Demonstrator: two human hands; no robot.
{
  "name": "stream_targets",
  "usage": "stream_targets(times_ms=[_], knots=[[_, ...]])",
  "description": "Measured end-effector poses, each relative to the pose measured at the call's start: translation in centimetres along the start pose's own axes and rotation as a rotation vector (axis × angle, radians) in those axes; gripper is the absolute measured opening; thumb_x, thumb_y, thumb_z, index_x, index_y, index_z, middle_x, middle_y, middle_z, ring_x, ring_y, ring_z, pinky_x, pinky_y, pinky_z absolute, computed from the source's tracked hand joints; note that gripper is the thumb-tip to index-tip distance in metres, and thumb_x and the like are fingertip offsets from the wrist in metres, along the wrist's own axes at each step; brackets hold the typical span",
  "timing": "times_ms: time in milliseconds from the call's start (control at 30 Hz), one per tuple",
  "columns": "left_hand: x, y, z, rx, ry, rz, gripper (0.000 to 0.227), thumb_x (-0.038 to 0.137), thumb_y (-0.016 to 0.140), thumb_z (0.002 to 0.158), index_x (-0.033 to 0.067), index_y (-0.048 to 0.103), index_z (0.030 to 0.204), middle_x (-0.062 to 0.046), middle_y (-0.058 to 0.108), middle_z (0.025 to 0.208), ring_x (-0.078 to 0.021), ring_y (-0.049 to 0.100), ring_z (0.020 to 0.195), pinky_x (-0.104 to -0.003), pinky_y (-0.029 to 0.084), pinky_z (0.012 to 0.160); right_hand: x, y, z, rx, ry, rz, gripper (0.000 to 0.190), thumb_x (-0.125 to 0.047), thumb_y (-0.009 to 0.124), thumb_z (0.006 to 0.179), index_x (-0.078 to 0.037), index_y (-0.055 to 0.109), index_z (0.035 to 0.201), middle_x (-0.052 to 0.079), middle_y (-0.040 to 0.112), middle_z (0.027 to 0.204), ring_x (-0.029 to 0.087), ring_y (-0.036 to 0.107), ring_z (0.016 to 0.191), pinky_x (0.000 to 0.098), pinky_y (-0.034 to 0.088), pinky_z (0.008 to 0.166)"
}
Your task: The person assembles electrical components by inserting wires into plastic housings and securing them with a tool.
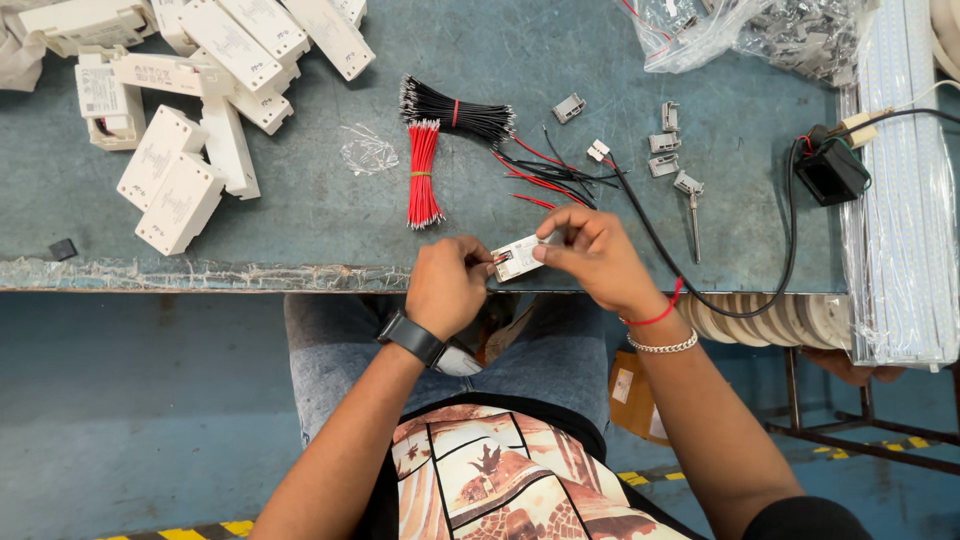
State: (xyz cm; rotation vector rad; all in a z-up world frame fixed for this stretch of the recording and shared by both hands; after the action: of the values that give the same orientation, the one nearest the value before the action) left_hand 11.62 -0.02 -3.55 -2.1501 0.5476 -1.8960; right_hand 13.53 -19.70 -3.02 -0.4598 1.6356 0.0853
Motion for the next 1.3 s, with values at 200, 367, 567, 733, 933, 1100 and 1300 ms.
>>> stream_targets(times_ms=[200,367,567,733,933,1100,1300], knots=[[0.0,0.0,0.0,0.043,0.021,0.046,0.008,0.008,0.073,0.079,0.0042,0.077,0.084,-0.019,0.073,0.076,-0.0364,0.072,0.072,-0.045,0.055,0.069,-5.4,4.0,0.3,-0.163,-0.058,0.001,0.044,0.002,0.068,0.089,-0.005,0.059,0.131,0.001,0.064,0.128,0.004,0.061,0.1,0.025,0.053,0.086],[0.2,0.0,0.2,0.063,0.075,0.099,0.009,0.007,0.072,0.078,0.0038,0.077,0.083,-0.021,0.072,0.078,-0.0397,0.071,0.075,-0.047,0.055,0.072,-8.4,5.6,0.0,-0.186,-0.17,-0.58,0.052,0.006,0.077,0.076,-0.006,0.069,0.126,0.009,0.064,0.119,0.017,0.065,0.086,0.0304,0.053,0.077],[0.3,-0.2,0.1,0.101,0.145,0.081,0.009,0.002,0.071,0.072,0.0017,0.077,0.079,-0.023,0.067,0.092,-0.0411,0.068,0.081,-0.049,0.054,0.074,-9.8,8.0,0.4,-0.325,-0.413,-0.742,0.05,0.003,0.08,0.068,-0.004,0.07,0.116,0.009,0.071,0.114,0.031,0.062,0.107,0.0408,0.051,0.093],[-0.3,0.0,0.1,0.103,0.13,0.08,0.009,0.005,0.075,0.074,0.0007,0.076,0.081,-0.021,0.065,0.095,-0.0407,0.066,0.086,-0.049,0.053,0.077,-8.7,7.9,0.8,-0.339,-0.385,-0.78,0.047,0.003,0.08,0.068,-0.005,0.071,0.114,0.01,0.068,0.114,0.032,0.061,0.108,0.0412,0.051,0.092],[-0.3,0.1,0.2,0.087,0.121,0.082,0.009,0.005,0.075,0.074,0.0007,0.076,0.081,-0.021,0.066,0.096,-0.0403,0.066,0.087,-0.049,0.053,0.078,-8.0,8.0,0.7,-0.3,-0.391,-0.821,0.047,0.002,0.081,0.066,-0.004,0.072,0.112,0.011,0.066,0.115,0.033,0.061,0.107,0.0413,0.051,0.092],[-1.0,0.6,0.1,0.054,0.071,0.096,0.005,0.006,0.075,0.076,0.0016,0.074,0.079,-0.02,0.066,0.098,-0.0409,0.067,0.088,-0.05,0.053,0.079,-7.3,8.1,1.6,-0.337,-0.341,-0.821,0.043,-0.005,0.086,0.063,-0.008,0.074,0.104,0.008,0.067,0.11,0.03,0.062,0.107,0.0421,0.05,0.097],[0.2,0.2,-0.1,0.086,0.14,0.035,0.003,0.003,0.072,0.078,0.0019,0.069,0.077,-0.019,0.065,0.096,-0.0421,0.065,0.09,-0.051,0.05,0.078,-8.7,8.4,2.3,-0.354,-0.331,-0.913,0.047,-0.012,0.093,0.055,-0.009,0.076,0.099,0.005,0.071,0.1,0.033,0.062,0.103,0.0466,0.045,0.09]])
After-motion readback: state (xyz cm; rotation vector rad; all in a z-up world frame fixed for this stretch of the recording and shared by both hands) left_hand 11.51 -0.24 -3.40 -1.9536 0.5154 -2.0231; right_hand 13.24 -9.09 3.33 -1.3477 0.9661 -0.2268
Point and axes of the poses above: each hand's wrist, its own z-axis towards the middle knuckle, its own y-axis out of the palm, x = y × z, the point moved 10 cm from there along z, towards the middle knuckle
